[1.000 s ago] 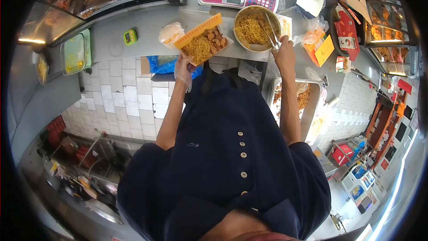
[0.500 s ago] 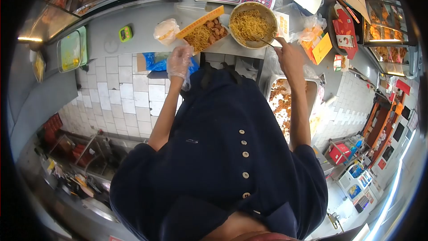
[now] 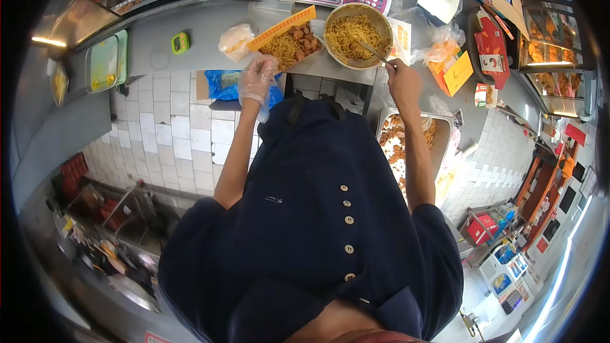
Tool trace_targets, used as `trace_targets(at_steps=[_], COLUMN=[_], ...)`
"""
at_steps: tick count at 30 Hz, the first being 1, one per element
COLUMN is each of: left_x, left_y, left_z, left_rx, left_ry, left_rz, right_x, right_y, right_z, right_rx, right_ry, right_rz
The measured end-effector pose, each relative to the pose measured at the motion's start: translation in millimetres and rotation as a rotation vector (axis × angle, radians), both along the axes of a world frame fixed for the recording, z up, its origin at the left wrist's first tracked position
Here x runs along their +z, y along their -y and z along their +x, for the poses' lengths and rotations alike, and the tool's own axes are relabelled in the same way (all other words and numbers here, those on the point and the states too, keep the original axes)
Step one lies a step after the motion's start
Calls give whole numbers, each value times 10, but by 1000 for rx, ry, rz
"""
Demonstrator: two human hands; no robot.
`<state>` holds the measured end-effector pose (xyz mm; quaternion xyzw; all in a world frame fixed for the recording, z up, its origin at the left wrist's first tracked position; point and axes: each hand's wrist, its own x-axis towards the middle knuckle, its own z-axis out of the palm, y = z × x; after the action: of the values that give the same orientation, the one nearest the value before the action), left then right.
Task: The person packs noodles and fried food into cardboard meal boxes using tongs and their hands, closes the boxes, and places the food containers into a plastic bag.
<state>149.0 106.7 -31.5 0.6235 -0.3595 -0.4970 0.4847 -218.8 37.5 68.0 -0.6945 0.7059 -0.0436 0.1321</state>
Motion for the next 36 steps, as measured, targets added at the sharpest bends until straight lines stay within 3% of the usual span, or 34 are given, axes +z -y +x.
trace_targets(at_steps=[5, 7, 11, 13, 17, 20, 22, 32, 36], left_x=[298, 386, 449, 517, 373, 258, 243, 296, 515], left_y=[14, 56, 204, 250, 347, 434, 481, 681, 728], left_z=[67, 69, 87, 109, 193, 256, 282, 361, 371], left_rx=[105, 218, 309, 179, 133, 86, 78, 102, 23], left_ry=[123, 578, 799, 992, 1018, 954, 708, 846, 556], left_rz=[-10, -66, -206, -325, -382, -284, -245, -345, -144], right_x=[-50, 48, 353, 522, 892, 1213, 1409, 2148, 2230], right_y=[-106, -156, -251, -266, -277, -304, -316, -177, -121], right_z=[-300, -352, -396, -405, -358, -277, -236, -173, -79], right_rx=[-119, -153, -211, -177, -206, -254, -296, -229, -156], right_ry=[239, 298, 443, 463, 560, 581, 619, 629, 726], right_rz=[-39, -42, -118, -210, -311, -351, -401, -715, -728])
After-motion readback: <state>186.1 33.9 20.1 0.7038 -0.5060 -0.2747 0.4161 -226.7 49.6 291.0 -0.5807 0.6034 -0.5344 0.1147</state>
